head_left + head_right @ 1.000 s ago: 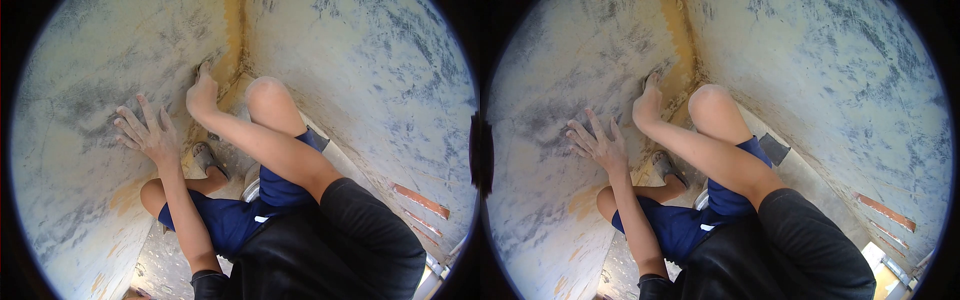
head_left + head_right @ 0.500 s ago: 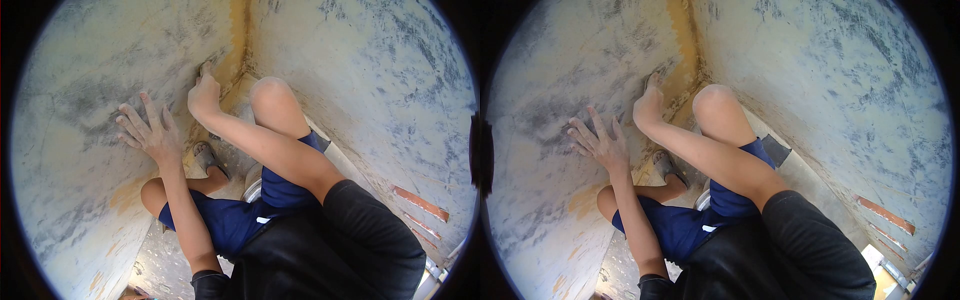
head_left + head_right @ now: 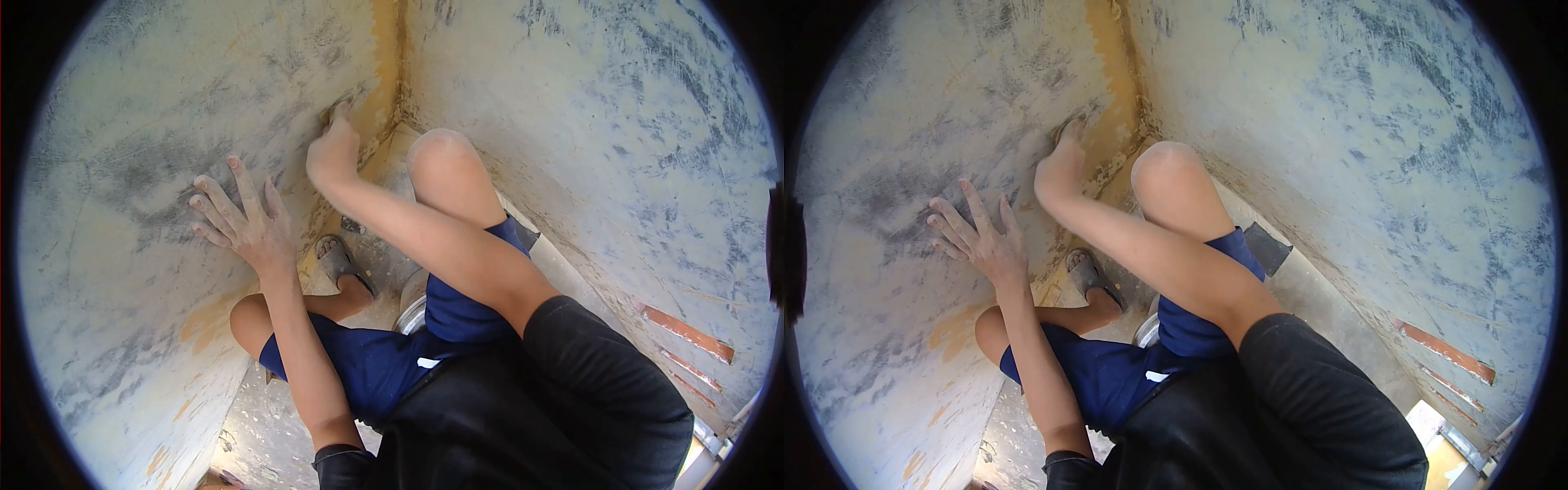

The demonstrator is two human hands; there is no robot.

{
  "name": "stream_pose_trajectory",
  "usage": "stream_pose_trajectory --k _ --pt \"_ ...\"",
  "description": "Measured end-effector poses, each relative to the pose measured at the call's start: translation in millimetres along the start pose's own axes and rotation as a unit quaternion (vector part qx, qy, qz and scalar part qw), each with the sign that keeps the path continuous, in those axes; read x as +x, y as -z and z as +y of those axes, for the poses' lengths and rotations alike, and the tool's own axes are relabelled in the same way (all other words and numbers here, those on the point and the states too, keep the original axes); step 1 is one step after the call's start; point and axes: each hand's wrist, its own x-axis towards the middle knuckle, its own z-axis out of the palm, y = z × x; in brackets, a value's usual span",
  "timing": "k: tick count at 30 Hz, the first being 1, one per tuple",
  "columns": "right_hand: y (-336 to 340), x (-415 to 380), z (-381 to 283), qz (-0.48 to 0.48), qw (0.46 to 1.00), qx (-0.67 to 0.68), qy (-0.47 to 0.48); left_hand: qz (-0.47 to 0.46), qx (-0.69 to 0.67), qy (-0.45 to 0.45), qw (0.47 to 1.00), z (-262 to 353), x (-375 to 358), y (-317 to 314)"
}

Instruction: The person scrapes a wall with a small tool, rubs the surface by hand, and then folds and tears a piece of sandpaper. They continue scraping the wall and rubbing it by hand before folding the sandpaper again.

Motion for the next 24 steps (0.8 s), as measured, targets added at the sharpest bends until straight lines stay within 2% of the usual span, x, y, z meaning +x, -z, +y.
stream_pose_trajectory --k 1,2,3,4,5,9,11,12,14,17,21,23,24 --pt "-11 -7 22 0.053 0.987 -0.073 0.133 0.001 -0.002 0.002 1.000 1 -1 -1" --pt "-17 -9 34 0.105 0.949 -0.144 0.262 0.002 -0.003 0.002 1.000 1 1 -2" --pt "-4 -3 18 0.104 0.949 -0.145 0.261 0.001 -0.004 0.002 1.000 1 1 -2" --pt "20 7 -13 0.032 0.992 -0.053 0.114 -0.003 -0.005 0.000 1.000 0 -1 0" --pt "32 12 -33 -0.041 0.998 0.043 -0.033 -0.002 -0.003 -0.001 1.000 -1 -1 2" --pt "16 -4 -17 -0.022 0.999 0.009 -0.022 -0.005 0.000 -0.003 1.000 1 0 1" --pt "17 -3 -5 -0.027 0.993 -0.084 0.085 -0.003 -0.003 0.001 1.000 2 0 0" --pt "20 -1 -7 -0.029 0.993 -0.085 0.082 -0.005 -0.004 -0.001 1.000 1 -1 0" --pt "21 10 -23 -0.039 0.999 -0.015 -0.023 -0.001 -0.003 -0.005 1.000 -1 1 2" --pt "13 -12 -12 -0.084 0.996 0.005 0.005 -0.005 0.001 -0.003 1.000 1 0 1" --pt "30 8 -22 -0.145 0.988 0.051 -0.028 -0.008 -0.003 -0.002 1.000 0 -3 3" --pt "-2 13 -4 0.029 0.999 -0.032 0.031 -0.002 0.001 -0.010 1.000 -1 2 2" --pt "-8 4 6 0.028 0.999 -0.033 0.031 -0.006 0.002 -0.005 1.000 -1 1 2"
